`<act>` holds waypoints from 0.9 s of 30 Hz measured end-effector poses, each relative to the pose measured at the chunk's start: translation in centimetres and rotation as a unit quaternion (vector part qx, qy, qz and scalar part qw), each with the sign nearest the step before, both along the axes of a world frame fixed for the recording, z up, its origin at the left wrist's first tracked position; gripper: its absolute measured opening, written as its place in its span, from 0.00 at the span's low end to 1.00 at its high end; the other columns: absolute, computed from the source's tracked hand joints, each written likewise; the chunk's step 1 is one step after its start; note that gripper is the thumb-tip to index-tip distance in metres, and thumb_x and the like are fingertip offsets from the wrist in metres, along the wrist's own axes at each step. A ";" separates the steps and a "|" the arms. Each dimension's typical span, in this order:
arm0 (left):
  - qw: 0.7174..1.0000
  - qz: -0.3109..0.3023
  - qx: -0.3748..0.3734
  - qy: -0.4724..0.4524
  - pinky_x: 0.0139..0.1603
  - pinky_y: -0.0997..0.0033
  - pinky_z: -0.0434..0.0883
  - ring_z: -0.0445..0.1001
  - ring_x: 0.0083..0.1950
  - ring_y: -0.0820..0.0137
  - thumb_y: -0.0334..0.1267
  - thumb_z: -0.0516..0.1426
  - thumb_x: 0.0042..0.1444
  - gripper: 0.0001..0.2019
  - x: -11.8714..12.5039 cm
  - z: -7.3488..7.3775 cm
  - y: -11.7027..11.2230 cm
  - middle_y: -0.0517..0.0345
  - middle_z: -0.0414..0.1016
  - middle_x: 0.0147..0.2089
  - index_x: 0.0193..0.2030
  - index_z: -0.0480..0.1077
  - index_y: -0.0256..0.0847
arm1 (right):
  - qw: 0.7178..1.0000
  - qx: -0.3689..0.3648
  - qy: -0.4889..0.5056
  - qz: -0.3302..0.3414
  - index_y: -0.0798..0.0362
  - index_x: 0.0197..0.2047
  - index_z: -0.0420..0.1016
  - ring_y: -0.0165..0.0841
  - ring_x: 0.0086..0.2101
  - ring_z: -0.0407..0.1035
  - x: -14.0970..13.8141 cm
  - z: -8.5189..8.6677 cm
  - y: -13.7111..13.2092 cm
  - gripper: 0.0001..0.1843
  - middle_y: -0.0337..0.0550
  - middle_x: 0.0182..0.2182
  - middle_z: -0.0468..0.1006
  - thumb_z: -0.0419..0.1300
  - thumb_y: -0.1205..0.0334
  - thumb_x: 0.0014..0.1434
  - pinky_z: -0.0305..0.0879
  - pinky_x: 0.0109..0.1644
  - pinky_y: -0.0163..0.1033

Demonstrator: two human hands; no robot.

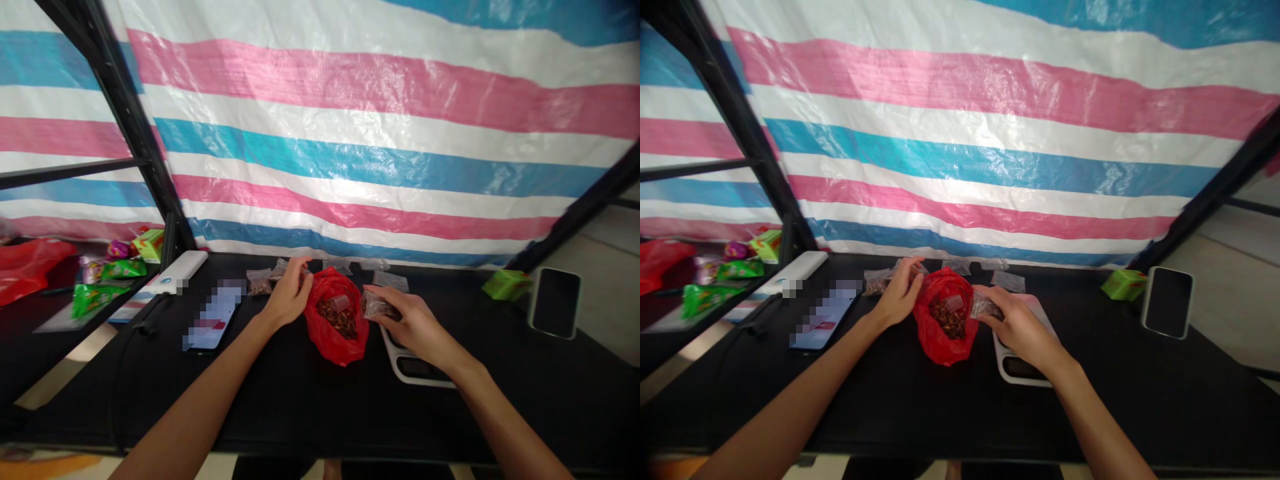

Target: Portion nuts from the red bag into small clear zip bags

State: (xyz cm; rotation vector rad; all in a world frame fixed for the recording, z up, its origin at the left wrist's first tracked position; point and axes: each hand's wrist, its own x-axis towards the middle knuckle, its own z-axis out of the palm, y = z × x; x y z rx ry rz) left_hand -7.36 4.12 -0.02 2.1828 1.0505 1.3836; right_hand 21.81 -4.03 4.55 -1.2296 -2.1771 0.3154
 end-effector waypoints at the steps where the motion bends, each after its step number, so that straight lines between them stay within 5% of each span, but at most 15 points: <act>1: 1.000 0.000 0.001 0.000 0.52 0.58 0.72 0.71 0.48 0.64 0.41 0.48 0.72 0.17 0.0 0.0 0.0 0.48 0.67 0.54 0.65 0.58 0.43 | 1.000 -0.006 -0.006 0.012 0.39 0.68 0.67 0.41 0.55 0.75 -0.9 0.2 0.1 0.29 0.42 0.59 0.78 0.61 0.64 0.65 0.71 0.60 0.46; 4: 1.000 0.003 0.002 0.002 0.53 0.57 0.72 0.72 0.47 0.64 0.40 0.48 0.72 0.17 0.0 0.3 -0.2 0.48 0.68 0.54 0.65 0.59 0.43 | 0.999 -0.017 -0.028 0.041 0.37 0.71 0.63 0.40 0.60 0.71 -3.1 0.2 0.5 0.36 0.39 0.64 0.73 0.60 0.69 0.62 0.67 0.66 0.47; 8: 1.000 0.003 -0.008 0.001 0.52 0.57 0.74 0.73 0.46 0.65 0.40 0.48 0.71 0.17 0.1 0.5 -0.4 0.48 0.69 0.54 0.64 0.60 0.43 | 0.997 -0.039 -0.067 0.021 0.37 0.74 0.58 0.44 0.57 0.73 -4.4 -0.9 1.4 0.37 0.44 0.62 0.75 0.61 0.64 0.64 0.68 0.62 0.53; 18: 1.000 0.003 -0.011 0.008 0.51 0.58 0.74 0.74 0.45 0.64 0.40 0.48 0.71 0.17 0.1 0.6 -0.5 0.48 0.69 0.54 0.64 0.60 0.44 | 0.999 -0.017 -0.042 0.024 0.40 0.70 0.65 0.45 0.55 0.74 -4.4 -1.9 1.4 0.31 0.45 0.58 0.78 0.61 0.63 0.64 0.69 0.62 0.54; 27: 1.000 -0.001 -0.011 0.007 0.51 0.57 0.74 0.73 0.45 0.64 0.40 0.48 0.72 0.17 0.1 0.4 -0.4 0.47 0.69 0.54 0.64 0.60 0.43 | 0.998 -0.011 0.032 -0.058 0.45 0.64 0.73 0.46 0.53 0.77 3.3 -0.9 0.1 0.25 0.48 0.56 0.81 0.62 0.56 0.64 0.73 0.60 0.51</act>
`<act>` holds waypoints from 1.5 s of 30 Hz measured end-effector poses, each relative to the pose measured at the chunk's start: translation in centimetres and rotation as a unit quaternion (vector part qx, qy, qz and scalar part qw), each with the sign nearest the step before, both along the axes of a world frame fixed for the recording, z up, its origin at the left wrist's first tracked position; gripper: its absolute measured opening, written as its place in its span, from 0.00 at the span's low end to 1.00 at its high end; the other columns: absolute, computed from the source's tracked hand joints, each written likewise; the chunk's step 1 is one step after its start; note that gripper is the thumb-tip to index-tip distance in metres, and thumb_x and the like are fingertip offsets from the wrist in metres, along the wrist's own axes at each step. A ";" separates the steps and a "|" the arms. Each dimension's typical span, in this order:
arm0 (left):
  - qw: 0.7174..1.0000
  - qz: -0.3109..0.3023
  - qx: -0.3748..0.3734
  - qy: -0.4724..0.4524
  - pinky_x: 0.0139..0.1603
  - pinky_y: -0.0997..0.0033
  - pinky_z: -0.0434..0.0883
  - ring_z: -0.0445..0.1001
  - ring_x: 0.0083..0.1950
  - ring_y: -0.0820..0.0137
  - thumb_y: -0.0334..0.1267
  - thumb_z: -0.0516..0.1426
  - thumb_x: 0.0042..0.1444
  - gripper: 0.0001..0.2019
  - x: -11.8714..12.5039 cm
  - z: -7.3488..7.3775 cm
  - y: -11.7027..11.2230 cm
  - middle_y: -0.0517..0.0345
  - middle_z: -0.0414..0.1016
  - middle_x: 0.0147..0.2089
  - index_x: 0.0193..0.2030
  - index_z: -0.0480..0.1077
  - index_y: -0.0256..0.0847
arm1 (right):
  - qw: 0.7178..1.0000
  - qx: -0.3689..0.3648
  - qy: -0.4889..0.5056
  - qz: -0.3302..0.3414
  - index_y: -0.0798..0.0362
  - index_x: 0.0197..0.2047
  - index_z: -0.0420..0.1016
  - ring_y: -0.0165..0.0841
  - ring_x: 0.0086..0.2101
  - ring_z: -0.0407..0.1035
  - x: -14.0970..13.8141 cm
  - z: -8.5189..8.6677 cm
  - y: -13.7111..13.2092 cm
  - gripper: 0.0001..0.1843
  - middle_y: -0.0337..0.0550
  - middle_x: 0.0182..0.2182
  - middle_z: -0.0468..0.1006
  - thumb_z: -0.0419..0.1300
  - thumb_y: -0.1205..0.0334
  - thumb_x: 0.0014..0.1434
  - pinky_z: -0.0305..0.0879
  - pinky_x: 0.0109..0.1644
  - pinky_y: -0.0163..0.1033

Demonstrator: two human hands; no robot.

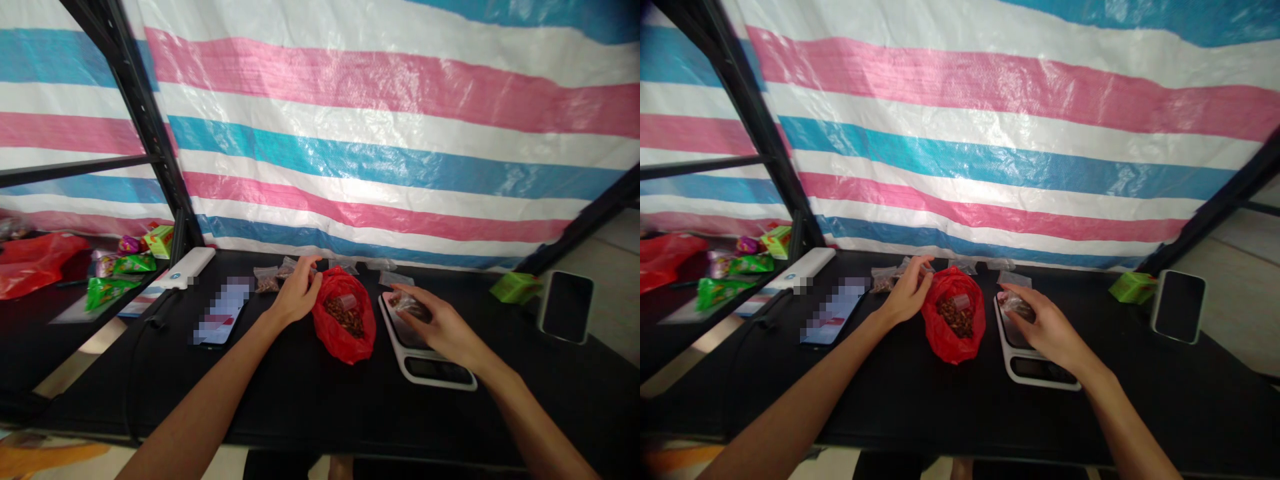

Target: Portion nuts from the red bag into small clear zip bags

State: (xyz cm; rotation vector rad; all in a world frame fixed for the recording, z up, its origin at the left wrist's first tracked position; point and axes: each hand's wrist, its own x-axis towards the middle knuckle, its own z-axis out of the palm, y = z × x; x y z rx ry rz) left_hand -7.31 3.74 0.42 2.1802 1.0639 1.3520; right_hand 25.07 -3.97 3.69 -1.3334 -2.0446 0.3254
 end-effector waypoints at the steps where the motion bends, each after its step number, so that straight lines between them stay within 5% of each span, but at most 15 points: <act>1: 1.000 0.000 -0.002 0.000 0.51 0.57 0.74 0.73 0.45 0.64 0.40 0.48 0.71 0.17 0.0 -0.1 0.1 0.47 0.69 0.54 0.64 0.60 0.43 | 1.000 0.004 -0.017 -0.009 0.45 0.63 0.74 0.47 0.52 0.77 1.1 0.0 -0.1 0.24 0.48 0.55 0.81 0.63 0.57 0.63 0.73 0.60 0.52; 5: 1.000 -0.009 -0.012 -0.004 0.49 0.59 0.75 0.73 0.43 0.65 0.41 0.49 0.71 0.17 0.1 -0.4 0.2 0.48 0.69 0.53 0.64 0.60 0.44 | 0.997 -0.019 -0.072 -0.003 0.41 0.67 0.70 0.48 0.58 0.73 3.9 0.1 -0.7 0.32 0.46 0.60 0.77 0.63 0.62 0.59 0.68 0.64 0.57; 9: 1.000 -0.011 -0.009 0.002 0.47 0.59 0.75 0.74 0.44 0.64 0.41 0.49 0.71 0.17 0.1 -0.5 0.1 0.48 0.70 0.53 0.64 0.61 0.45 | 0.996 -0.013 0.067 -0.054 0.41 0.67 0.69 0.48 0.65 0.64 5.7 -1.2 -0.9 0.28 0.44 0.65 0.72 0.58 0.60 0.63 0.55 0.71 0.59; 16: 0.997 -0.054 -0.005 0.053 0.61 0.51 0.72 0.72 0.59 0.57 0.38 0.56 0.65 0.21 0.2 -0.6 -0.2 0.45 0.70 0.61 0.64 0.61 0.45 | 0.945 0.065 0.264 -0.182 0.47 0.51 0.80 0.48 0.53 0.73 8.2 -4.5 -0.7 0.18 0.47 0.48 0.81 0.57 0.48 0.66 0.63 0.64 0.56; 23: 0.988 -0.087 -0.033 0.120 0.66 0.52 0.71 0.72 0.61 0.57 0.33 0.56 0.61 0.21 1.4 -1.1 -1.2 0.48 0.68 0.60 0.62 0.65 0.47 | 0.957 0.024 0.216 -0.191 0.48 0.51 0.80 0.42 0.44 0.74 6.7 -4.2 -1.1 0.21 0.44 0.41 0.80 0.55 0.44 0.68 0.69 0.52 0.47; 30: 0.988 -0.072 -0.043 0.133 0.63 0.53 0.72 0.75 0.57 0.58 0.40 0.55 0.65 0.17 1.9 -0.6 -2.1 0.50 0.67 0.59 0.60 0.66 0.48 | 0.956 0.058 0.212 -0.196 0.49 0.51 0.79 0.39 0.39 0.72 6.4 -4.1 -1.2 0.23 0.44 0.38 0.79 0.51 0.43 0.71 0.70 0.48 0.45; 45: 0.998 0.056 -0.023 0.030 0.57 0.58 0.72 0.75 0.50 0.63 0.46 0.47 0.72 0.16 0.6 -0.5 -0.6 0.50 0.69 0.56 0.57 0.69 0.44 | 0.991 0.051 0.067 -0.108 0.43 0.55 0.77 0.46 0.57 0.70 5.5 -3.7 -1.7 0.19 0.45 0.54 0.79 0.57 0.45 0.68 0.59 0.64 0.56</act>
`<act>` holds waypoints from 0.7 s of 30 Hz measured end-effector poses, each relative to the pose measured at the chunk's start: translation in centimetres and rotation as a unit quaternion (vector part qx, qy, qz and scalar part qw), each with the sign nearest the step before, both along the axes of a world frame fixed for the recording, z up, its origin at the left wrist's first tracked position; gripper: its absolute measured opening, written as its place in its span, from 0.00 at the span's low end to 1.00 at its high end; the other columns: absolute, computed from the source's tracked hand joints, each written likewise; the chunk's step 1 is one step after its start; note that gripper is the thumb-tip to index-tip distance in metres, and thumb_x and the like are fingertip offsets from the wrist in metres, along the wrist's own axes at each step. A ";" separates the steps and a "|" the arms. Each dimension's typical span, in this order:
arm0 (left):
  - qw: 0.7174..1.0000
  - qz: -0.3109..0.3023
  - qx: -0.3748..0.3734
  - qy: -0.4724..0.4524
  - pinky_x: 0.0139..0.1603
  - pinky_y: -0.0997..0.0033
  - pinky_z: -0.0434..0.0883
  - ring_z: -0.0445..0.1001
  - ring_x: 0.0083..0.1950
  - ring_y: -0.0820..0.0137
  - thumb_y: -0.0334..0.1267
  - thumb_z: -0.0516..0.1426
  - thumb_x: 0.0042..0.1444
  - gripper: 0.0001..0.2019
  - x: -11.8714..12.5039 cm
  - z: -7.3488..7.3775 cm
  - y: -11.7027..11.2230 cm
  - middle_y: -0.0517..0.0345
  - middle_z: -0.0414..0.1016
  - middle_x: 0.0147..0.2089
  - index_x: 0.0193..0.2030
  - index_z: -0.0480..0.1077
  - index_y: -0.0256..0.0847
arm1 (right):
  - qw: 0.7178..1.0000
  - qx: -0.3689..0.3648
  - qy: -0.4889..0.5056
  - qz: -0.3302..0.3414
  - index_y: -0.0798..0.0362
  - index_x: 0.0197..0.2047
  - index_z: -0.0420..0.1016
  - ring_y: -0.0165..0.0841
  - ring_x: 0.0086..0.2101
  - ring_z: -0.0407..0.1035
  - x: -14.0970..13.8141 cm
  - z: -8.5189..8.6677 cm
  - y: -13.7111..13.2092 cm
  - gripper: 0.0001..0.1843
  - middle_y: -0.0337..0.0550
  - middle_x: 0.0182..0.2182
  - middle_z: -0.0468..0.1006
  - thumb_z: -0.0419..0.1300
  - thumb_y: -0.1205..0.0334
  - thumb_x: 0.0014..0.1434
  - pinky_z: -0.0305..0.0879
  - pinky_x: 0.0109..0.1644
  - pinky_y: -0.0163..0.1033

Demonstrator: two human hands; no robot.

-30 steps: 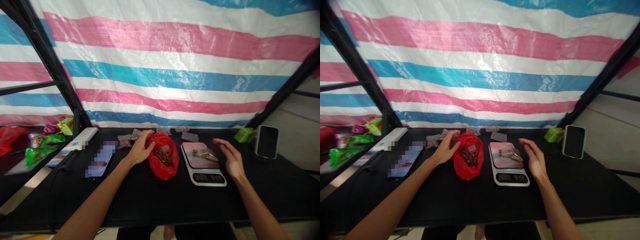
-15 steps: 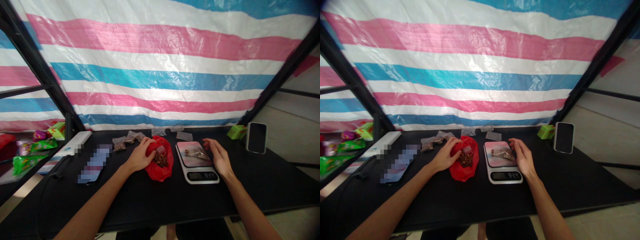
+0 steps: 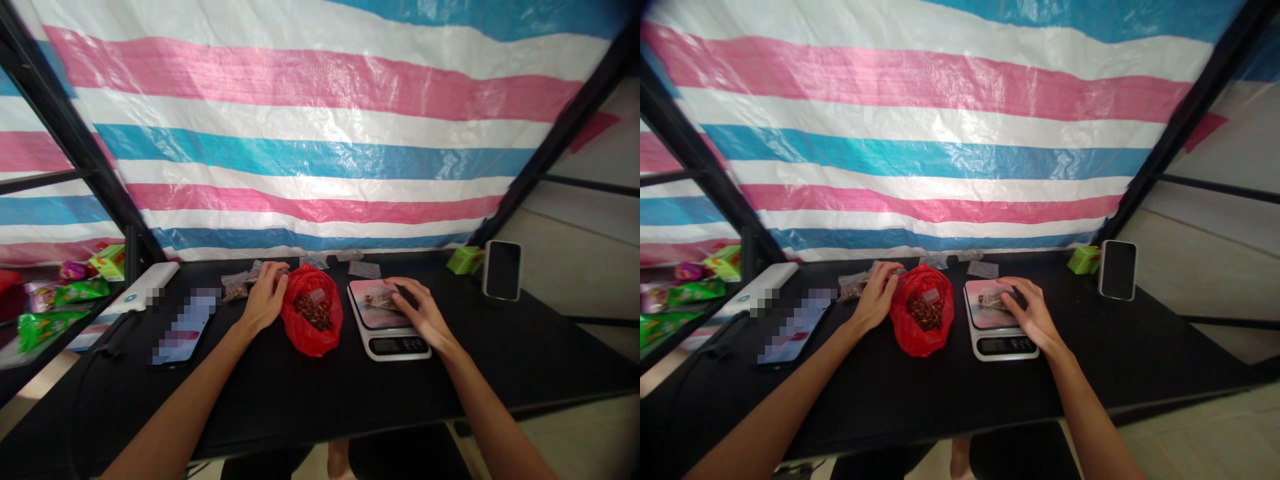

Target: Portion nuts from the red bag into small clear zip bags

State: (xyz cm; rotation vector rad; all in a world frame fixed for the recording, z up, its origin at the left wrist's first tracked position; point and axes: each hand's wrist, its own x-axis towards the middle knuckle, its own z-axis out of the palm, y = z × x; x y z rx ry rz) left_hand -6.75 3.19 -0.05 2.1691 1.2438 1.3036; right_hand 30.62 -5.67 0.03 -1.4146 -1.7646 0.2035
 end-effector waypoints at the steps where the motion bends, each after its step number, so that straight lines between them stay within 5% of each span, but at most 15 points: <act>1: 1.000 -0.001 -0.002 0.000 0.57 0.58 0.72 0.75 0.50 0.63 0.46 0.47 0.72 0.16 0.0 0.0 0.0 0.50 0.69 0.56 0.57 0.69 0.44 | 1.000 -0.005 -0.020 0.004 0.43 0.56 0.77 0.47 0.58 0.70 -0.1 -0.1 0.0 0.19 0.45 0.55 0.80 0.59 0.45 0.67 0.58 0.65 0.58; 7: 1.000 -0.007 -0.014 0.002 0.55 0.58 0.73 0.75 0.48 0.64 0.46 0.47 0.72 0.16 0.0 -0.4 0.1 0.51 0.68 0.55 0.57 0.69 0.45 | 0.997 -0.013 -0.072 -0.002 0.42 0.56 0.77 0.50 0.56 0.72 -1.4 0.2 0.4 0.23 0.45 0.52 0.82 0.68 0.48 0.59 0.53 0.65 0.64; 14: 1.000 -0.009 -0.007 0.003 0.57 0.59 0.72 0.75 0.49 0.65 0.45 0.47 0.72 0.15 -0.1 -0.6 0.3 0.51 0.69 0.54 0.56 0.69 0.44 | 0.983 -0.044 -0.054 0.170 0.40 0.64 0.72 0.40 0.47 0.77 -8.3 4.6 1.1 0.27 0.43 0.51 0.81 0.66 0.58 0.63 0.73 0.52 0.43; 21: 1.000 -0.012 -0.020 -0.013 0.56 0.61 0.72 0.75 0.46 0.67 0.44 0.47 0.72 0.14 -0.3 -0.6 0.3 0.53 0.69 0.54 0.56 0.69 0.45 | 0.966 -0.072 -0.137 0.206 0.40 0.70 0.64 0.44 0.54 0.74 -12.9 4.8 2.2 0.34 0.42 0.60 0.77 0.62 0.67 0.62 0.67 0.61 0.51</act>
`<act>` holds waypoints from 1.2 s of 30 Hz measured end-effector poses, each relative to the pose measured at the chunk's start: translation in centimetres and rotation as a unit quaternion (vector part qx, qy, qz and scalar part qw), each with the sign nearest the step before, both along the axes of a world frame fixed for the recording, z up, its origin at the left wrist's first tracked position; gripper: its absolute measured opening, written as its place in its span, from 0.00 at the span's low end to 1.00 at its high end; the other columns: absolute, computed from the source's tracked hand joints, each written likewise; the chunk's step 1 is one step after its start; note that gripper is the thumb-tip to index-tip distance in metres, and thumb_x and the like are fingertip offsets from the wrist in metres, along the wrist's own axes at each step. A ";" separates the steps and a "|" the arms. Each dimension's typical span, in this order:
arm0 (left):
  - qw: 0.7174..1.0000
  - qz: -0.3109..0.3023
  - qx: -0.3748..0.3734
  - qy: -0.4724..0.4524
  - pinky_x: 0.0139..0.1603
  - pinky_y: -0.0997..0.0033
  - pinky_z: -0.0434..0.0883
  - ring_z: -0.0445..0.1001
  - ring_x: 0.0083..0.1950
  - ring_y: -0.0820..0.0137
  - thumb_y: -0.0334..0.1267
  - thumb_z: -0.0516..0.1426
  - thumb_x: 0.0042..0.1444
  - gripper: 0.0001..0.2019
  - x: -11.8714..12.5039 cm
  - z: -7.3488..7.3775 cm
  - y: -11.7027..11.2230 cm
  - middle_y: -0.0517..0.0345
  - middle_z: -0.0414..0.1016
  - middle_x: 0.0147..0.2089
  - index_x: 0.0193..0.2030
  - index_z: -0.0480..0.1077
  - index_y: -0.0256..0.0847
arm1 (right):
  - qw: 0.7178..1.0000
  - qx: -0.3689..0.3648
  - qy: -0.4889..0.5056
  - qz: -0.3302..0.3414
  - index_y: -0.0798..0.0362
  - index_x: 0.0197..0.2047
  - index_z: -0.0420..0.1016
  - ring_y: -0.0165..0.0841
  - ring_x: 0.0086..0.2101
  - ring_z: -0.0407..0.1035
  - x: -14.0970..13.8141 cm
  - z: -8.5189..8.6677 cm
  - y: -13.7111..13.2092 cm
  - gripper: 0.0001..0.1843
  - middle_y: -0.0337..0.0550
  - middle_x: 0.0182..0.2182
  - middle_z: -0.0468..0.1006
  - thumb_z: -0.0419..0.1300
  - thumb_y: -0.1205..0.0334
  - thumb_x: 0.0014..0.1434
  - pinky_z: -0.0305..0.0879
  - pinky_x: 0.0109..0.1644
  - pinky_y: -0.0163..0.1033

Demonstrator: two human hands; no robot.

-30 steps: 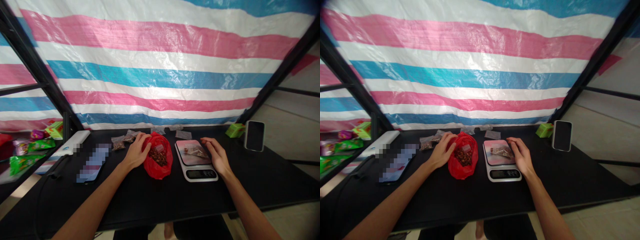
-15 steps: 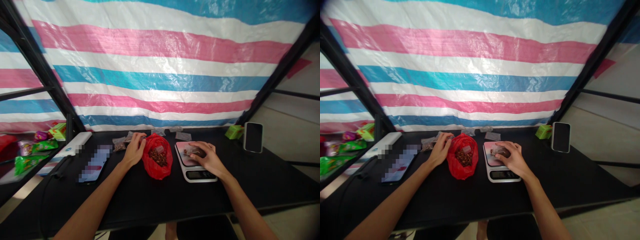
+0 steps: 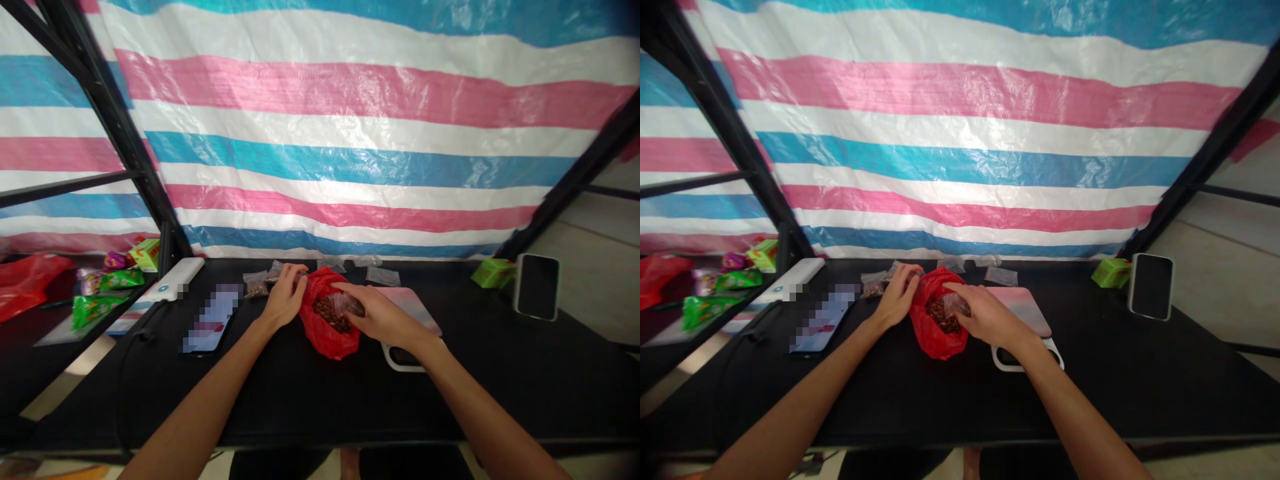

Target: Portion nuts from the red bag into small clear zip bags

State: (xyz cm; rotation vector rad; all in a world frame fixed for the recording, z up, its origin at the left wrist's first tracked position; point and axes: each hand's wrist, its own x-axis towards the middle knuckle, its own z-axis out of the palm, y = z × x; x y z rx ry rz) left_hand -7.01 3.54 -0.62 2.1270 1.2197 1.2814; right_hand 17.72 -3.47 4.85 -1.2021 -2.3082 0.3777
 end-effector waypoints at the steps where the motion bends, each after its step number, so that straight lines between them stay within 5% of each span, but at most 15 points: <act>1: 1.000 -0.001 0.000 -0.003 0.56 0.61 0.72 0.75 0.46 0.67 0.44 0.47 0.72 0.14 0.0 0.0 0.0 0.53 0.69 0.54 0.56 0.68 0.45 | 1.000 0.001 -0.008 -0.005 0.39 0.71 0.63 0.45 0.53 0.74 -0.2 -0.2 0.1 0.35 0.42 0.60 0.78 0.63 0.66 0.63 0.68 0.60 0.51; 13: 1.000 -0.023 0.006 -0.003 0.58 0.60 0.71 0.74 0.51 0.65 0.43 0.46 0.72 0.14 0.0 0.2 0.0 0.52 0.70 0.55 0.57 0.68 0.45 | 1.000 0.011 -0.008 -0.025 0.40 0.70 0.65 0.42 0.46 0.76 -0.1 -0.3 0.0 0.33 0.44 0.52 0.82 0.63 0.64 0.64 0.69 0.54 0.48; 17: 1.000 -0.025 0.006 -0.007 0.58 0.60 0.71 0.75 0.50 0.65 0.43 0.47 0.72 0.14 0.1 0.1 0.1 0.52 0.70 0.54 0.57 0.68 0.45 | 0.996 0.016 0.053 -0.069 0.39 0.68 0.68 0.43 0.53 0.75 3.8 -0.9 -0.3 0.29 0.42 0.59 0.78 0.62 0.61 0.64 0.68 0.59 0.49; 21: 0.999 -0.033 0.004 -0.001 0.57 0.60 0.71 0.74 0.49 0.65 0.43 0.47 0.72 0.14 0.2 0.1 0.0 0.52 0.69 0.53 0.56 0.68 0.45 | 0.992 0.010 0.047 -0.120 0.45 0.63 0.74 0.44 0.49 0.76 8.8 -1.7 -0.7 0.24 0.47 0.54 0.81 0.61 0.59 0.64 0.70 0.58 0.52; 26: 0.999 -0.039 0.007 0.003 0.57 0.60 0.71 0.74 0.49 0.66 0.43 0.47 0.72 0.13 0.3 0.0 0.0 0.52 0.69 0.53 0.55 0.68 0.45 | 0.990 0.013 0.049 -0.134 0.39 0.69 0.67 0.49 0.64 0.63 11.6 -2.2 -1.5 0.33 0.44 0.65 0.72 0.62 0.60 0.61 0.53 0.70 0.61; 31: 0.999 -0.034 0.012 0.001 0.57 0.61 0.71 0.74 0.50 0.65 0.43 0.46 0.73 0.14 0.1 0.0 0.2 0.52 0.69 0.54 0.55 0.68 0.44 | 0.942 0.087 0.223 -0.237 0.43 0.60 0.75 0.47 0.60 0.68 13.6 -4.5 -1.8 0.22 0.45 0.58 0.77 0.58 0.57 0.63 0.56 0.68 0.56; 36: 0.999 -0.042 0.015 0.012 0.56 0.61 0.71 0.73 0.51 0.65 0.43 0.46 0.73 0.14 0.0 0.2 0.0 0.51 0.69 0.54 0.56 0.68 0.44 | 0.897 0.140 0.288 -0.305 0.46 0.50 0.80 0.45 0.53 0.72 14.9 -5.8 -1.7 0.15 0.45 0.49 0.80 0.56 0.55 0.65 0.61 0.62 0.52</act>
